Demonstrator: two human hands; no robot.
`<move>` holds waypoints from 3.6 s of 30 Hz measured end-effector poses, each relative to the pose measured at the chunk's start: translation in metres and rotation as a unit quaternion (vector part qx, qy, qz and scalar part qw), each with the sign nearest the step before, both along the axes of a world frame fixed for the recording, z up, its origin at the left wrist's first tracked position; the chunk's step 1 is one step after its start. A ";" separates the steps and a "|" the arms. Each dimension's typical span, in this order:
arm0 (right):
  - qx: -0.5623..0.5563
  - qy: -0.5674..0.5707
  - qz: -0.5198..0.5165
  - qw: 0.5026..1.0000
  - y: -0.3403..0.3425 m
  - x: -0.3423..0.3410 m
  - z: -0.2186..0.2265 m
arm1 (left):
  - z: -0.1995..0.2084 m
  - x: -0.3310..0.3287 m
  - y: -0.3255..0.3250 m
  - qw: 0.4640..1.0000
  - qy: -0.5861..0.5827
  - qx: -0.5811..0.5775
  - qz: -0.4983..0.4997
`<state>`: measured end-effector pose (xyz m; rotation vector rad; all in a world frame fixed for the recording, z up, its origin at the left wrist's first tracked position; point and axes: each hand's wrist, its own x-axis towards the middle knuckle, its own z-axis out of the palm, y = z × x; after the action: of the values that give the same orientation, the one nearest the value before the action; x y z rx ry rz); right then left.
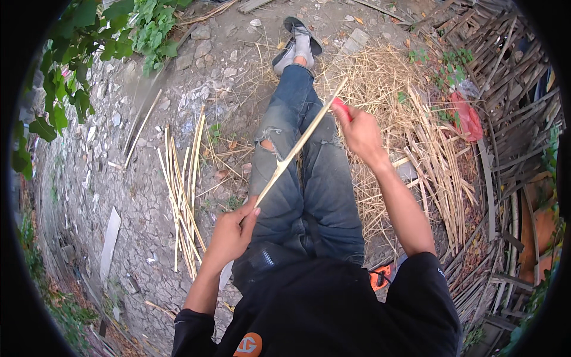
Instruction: The person sits on the ground and uses a red utility knife to shave and smooth a long, thin bamboo stick. They hold the stick with their left hand and scrape along its length with the knife in their right hand, removing thin strips of material.
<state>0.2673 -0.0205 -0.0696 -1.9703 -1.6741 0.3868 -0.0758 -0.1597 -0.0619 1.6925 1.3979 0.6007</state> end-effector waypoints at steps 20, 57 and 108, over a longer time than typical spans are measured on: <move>-0.033 0.017 0.202 0.979 -0.075 -0.049 0.048 | 0.002 0.004 0.013 0.970 -0.182 -0.160 -0.001; 0.028 0.421 -0.115 0.899 0.006 0.102 -0.012 | -0.015 -0.030 -0.010 0.986 -0.117 -0.120 -0.023; -0.080 0.130 0.076 0.985 -0.063 -0.012 0.029 | -0.005 0.009 0.008 0.996 -0.051 -0.073 -0.003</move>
<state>0.2549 -0.0834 -0.0410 -1.8128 -1.6704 0.8217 -0.0665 -0.1515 -0.0667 1.5298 1.3313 0.5595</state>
